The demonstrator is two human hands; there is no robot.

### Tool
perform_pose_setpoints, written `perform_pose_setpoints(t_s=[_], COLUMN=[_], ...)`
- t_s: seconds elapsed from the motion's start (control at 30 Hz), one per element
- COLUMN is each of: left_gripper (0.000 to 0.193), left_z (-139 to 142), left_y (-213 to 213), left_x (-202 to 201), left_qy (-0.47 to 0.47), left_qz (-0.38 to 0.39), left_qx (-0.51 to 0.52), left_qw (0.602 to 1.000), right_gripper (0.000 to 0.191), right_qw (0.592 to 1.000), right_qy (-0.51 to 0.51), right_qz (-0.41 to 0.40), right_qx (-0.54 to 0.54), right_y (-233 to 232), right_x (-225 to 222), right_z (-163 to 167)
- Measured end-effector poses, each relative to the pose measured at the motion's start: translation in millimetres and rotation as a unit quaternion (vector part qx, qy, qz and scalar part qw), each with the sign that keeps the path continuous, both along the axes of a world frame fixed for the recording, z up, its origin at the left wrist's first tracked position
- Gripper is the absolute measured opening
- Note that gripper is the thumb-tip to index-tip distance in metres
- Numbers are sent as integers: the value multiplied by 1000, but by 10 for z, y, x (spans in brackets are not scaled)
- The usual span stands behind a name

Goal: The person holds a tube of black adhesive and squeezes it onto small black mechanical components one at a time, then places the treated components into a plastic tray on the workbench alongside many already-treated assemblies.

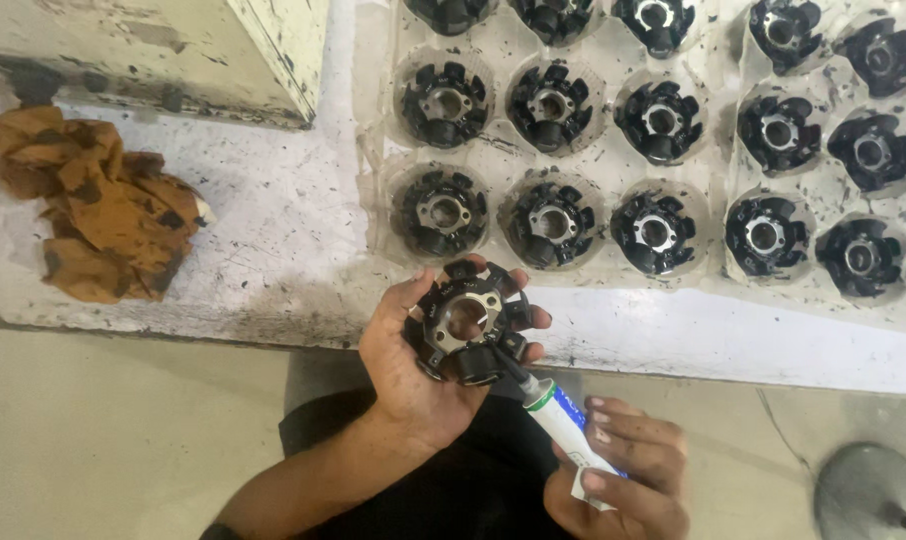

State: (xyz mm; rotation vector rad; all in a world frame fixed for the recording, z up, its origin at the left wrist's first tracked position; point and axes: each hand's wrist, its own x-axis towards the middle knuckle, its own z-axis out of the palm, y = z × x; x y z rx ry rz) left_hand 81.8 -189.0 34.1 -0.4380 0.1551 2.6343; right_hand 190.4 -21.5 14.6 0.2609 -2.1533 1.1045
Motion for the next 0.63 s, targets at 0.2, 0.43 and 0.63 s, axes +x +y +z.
perform_pose_setpoints(t_s=[0.2, 0.43, 0.63], left_gripper=[48, 41, 45], left_z=[7, -327, -46], left_y=[7, 146, 523], left_x=[-331, -1698, -3357], left_qy=[88, 220, 257], left_qz=[17, -19, -4], left_qx=[-73, -250, -354], left_qw=[993, 943, 899], right_gripper=[38, 37, 38], right_qw=[970, 974, 980], right_qy=[117, 63, 36], right_qz=[-62, -109, -155], right_qx=[-203, -187, -121], right_y=[57, 273, 266], right_x=[-238, -591, -595], right_z=[-383, -905, -942])
